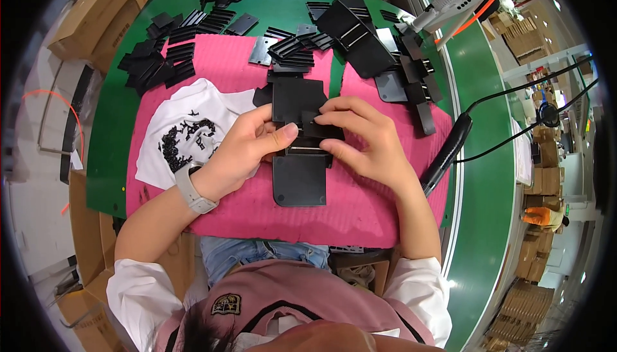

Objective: Assembling small plastic components onto larger panels using a handheld heat tool at a factory workstation.

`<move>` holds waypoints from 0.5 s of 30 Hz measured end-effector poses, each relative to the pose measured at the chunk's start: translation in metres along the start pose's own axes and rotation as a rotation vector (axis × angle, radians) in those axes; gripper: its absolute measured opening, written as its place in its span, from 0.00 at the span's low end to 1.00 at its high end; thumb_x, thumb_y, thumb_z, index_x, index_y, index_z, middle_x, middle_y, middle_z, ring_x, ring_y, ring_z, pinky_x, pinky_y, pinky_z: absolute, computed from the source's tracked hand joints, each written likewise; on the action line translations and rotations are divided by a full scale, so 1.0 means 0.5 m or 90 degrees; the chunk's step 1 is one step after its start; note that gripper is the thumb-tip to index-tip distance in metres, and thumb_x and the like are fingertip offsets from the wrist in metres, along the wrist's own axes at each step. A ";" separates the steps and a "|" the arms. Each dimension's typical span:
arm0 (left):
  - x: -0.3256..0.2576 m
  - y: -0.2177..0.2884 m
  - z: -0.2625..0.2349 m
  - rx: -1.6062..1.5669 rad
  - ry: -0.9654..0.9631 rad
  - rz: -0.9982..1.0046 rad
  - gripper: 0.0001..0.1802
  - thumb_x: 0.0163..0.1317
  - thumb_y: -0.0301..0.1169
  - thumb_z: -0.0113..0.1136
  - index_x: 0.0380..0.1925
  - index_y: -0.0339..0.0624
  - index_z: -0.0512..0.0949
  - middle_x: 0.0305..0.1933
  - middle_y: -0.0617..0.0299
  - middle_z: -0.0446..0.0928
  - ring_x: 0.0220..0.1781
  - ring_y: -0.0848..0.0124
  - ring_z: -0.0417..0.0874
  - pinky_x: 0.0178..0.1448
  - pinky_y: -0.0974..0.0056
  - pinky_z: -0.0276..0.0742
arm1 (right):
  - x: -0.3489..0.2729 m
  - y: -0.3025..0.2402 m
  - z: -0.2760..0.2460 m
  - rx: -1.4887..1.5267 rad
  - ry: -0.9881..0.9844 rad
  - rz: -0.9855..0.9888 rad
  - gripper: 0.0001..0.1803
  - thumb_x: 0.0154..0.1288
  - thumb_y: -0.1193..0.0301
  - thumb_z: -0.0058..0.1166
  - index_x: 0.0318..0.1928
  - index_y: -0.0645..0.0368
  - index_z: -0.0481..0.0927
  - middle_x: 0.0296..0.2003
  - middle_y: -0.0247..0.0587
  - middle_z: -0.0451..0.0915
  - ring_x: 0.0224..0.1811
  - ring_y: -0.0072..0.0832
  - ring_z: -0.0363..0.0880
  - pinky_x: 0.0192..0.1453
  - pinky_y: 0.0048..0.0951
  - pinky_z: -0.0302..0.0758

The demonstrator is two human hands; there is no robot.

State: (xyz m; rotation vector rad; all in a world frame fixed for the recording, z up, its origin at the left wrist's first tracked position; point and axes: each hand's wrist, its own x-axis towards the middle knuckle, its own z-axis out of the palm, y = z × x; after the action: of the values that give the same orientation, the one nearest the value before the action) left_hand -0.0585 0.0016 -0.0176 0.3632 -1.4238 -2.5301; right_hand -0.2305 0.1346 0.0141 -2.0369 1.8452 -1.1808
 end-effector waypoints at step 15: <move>-0.003 -0.004 -0.007 0.042 -0.029 0.012 0.19 0.63 0.33 0.60 0.51 0.37 0.70 0.42 0.65 0.76 0.41 0.80 0.77 0.41 0.74 0.75 | 0.006 -0.023 0.033 0.039 0.003 -0.095 0.17 0.38 0.74 0.70 0.32 0.60 0.79 0.41 0.41 0.78 0.40 0.39 0.76 0.39 0.33 0.76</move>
State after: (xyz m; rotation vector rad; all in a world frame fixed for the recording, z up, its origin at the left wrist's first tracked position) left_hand -0.0558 0.0001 -0.0210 0.3043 -1.5226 -2.4962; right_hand -0.2113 0.1282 0.0111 -2.1722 1.6617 -1.2634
